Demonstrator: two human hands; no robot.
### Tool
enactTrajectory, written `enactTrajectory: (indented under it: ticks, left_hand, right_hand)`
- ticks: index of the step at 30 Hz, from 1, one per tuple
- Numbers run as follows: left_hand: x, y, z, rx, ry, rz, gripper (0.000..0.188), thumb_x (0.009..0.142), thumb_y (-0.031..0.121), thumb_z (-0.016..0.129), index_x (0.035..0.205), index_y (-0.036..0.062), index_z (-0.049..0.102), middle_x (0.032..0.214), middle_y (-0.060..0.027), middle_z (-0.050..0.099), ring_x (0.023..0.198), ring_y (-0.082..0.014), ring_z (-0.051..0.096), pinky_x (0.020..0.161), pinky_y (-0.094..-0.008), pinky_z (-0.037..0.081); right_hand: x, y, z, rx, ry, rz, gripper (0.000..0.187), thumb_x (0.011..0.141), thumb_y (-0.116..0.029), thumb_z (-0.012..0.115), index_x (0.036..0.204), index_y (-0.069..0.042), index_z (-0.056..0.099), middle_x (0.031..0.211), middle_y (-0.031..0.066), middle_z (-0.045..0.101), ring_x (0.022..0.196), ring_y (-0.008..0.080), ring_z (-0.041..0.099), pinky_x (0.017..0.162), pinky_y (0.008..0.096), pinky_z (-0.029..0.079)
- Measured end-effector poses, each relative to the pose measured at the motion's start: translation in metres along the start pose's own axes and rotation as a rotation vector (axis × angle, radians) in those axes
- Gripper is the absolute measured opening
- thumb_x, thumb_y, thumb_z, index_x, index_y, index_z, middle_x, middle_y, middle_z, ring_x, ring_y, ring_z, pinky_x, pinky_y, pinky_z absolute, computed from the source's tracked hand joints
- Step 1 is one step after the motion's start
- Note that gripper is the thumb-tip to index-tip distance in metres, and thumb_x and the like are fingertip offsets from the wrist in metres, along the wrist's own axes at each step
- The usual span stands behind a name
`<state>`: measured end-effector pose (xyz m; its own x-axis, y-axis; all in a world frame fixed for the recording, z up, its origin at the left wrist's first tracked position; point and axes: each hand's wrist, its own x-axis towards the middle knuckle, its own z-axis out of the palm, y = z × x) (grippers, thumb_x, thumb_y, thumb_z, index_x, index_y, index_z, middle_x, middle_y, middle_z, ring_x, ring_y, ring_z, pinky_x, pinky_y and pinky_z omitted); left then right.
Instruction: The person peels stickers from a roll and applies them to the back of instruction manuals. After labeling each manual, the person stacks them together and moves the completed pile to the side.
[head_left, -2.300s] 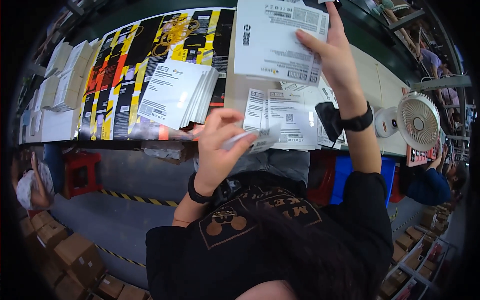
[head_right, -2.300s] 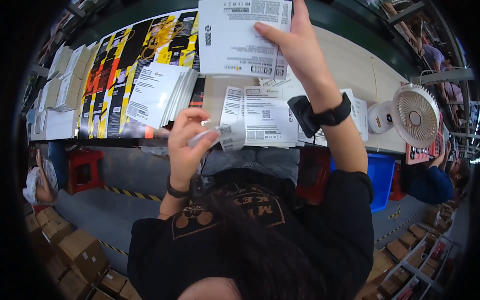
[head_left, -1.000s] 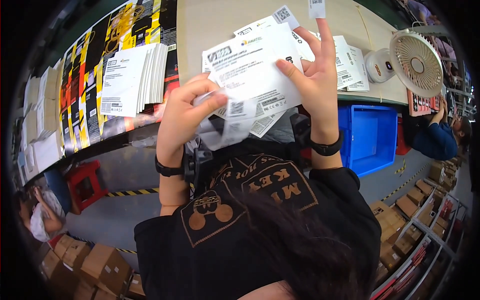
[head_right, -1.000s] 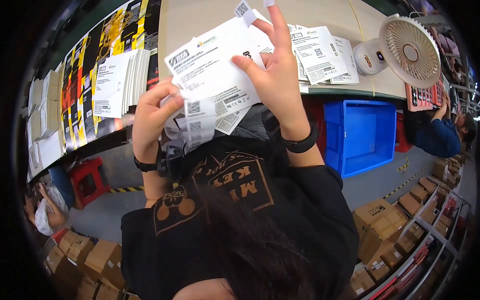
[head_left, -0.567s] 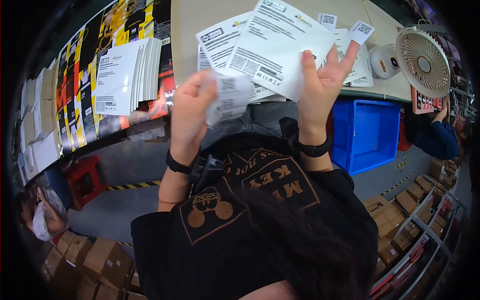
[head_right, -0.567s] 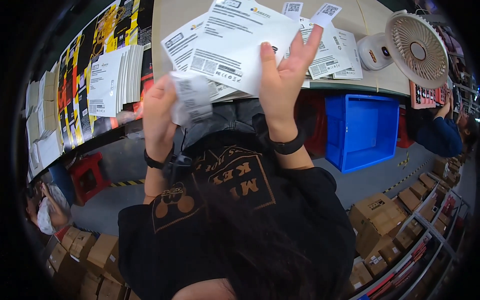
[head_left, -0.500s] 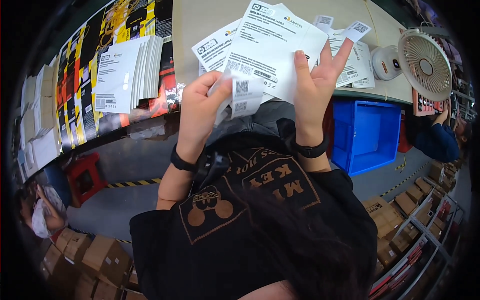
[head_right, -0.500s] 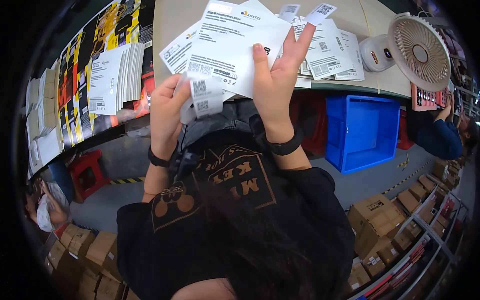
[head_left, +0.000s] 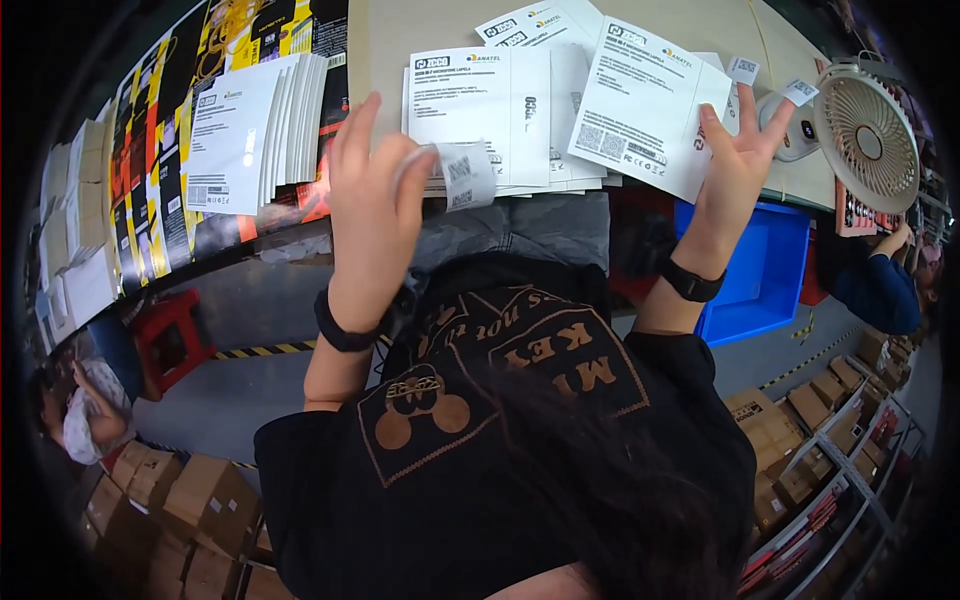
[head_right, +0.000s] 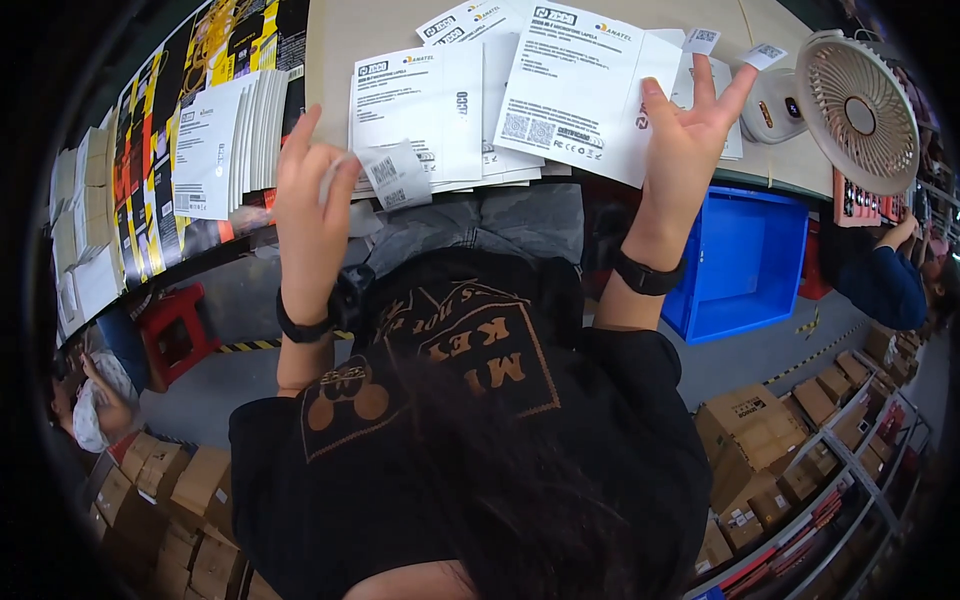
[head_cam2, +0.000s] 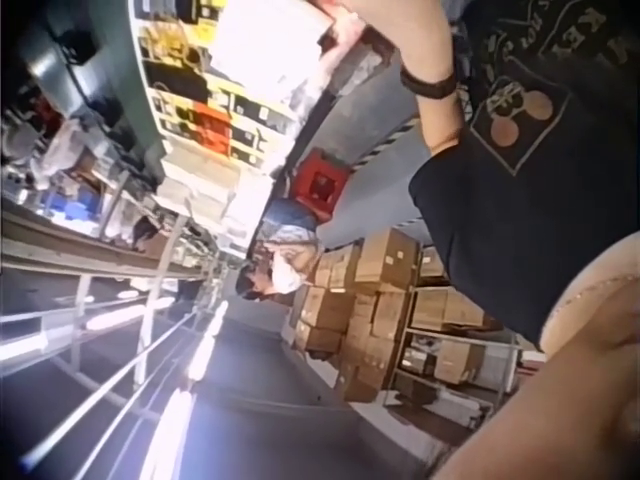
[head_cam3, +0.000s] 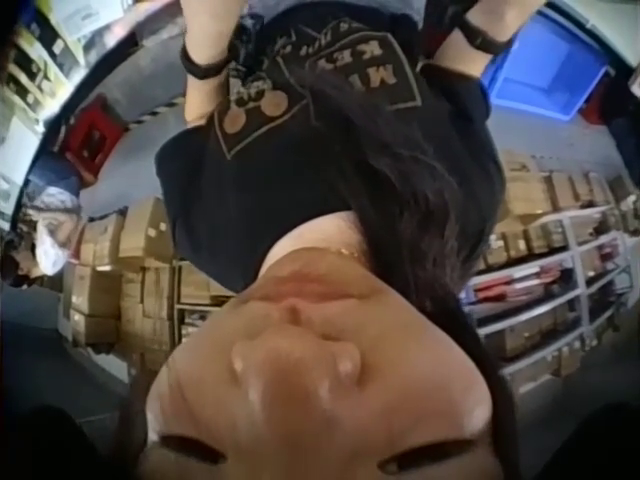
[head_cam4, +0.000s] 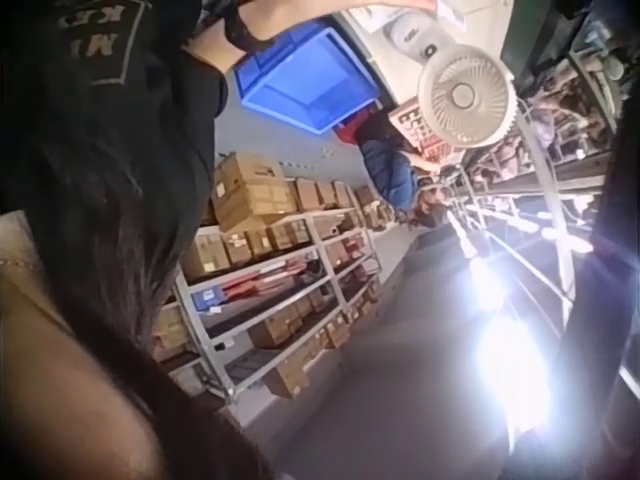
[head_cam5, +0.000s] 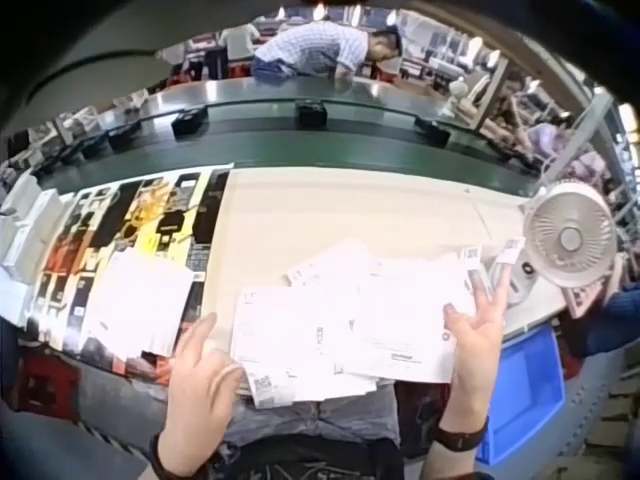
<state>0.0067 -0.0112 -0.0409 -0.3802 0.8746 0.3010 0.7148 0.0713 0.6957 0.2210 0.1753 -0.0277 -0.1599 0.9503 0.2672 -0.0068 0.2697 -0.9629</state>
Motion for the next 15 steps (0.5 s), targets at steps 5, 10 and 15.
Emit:
enactTrajectory:
  ticks: [5,10,15]
  left_hand:
    - [-0.010,0.038,0.013,0.089,-0.212,0.320,0.007,0.076,0.004,0.058,0.073,0.0037,0.052,0.141,-0.0154,0.037,0.132,-0.0407,0.029,0.104,-0.0581,0.023]
    - [-0.007,0.035,0.047,0.170,-0.322,0.473,0.011,0.074,0.006,0.059,0.071,0.0057,0.048,0.144,-0.0110,0.034,0.135,-0.0410,0.021,0.102,-0.0675,0.014]
    - [-0.013,0.026,0.070,0.299,-0.403,0.490,0.011,0.074,0.006,0.057,0.071,0.0058,0.047,0.146,-0.0081,0.031,0.135,-0.0408,0.020,0.102,-0.0691,0.009]
  right_hand:
    - [-0.005,0.000,0.006,-0.039,-0.079,0.078,0.092,0.078,0.011,0.057,0.145,-0.006,-0.005,0.140,0.0310,0.026,0.113,0.0309,0.051,0.089,0.0338,0.047]
    - [-0.011,0.007,0.018,-0.061,-0.173,0.106,0.091,0.078,0.006,0.061,0.145,-0.004,0.000,0.139,0.0291,0.030,0.109,0.0285,0.054,0.087,0.0319,0.047]
    - [-0.015,0.014,0.014,-0.462,-0.129,-0.013,0.085,0.079,0.000,0.066,0.143,0.000,0.011,0.133,0.0251,0.040,0.098,0.0248,0.060,0.081,0.0289,0.049]
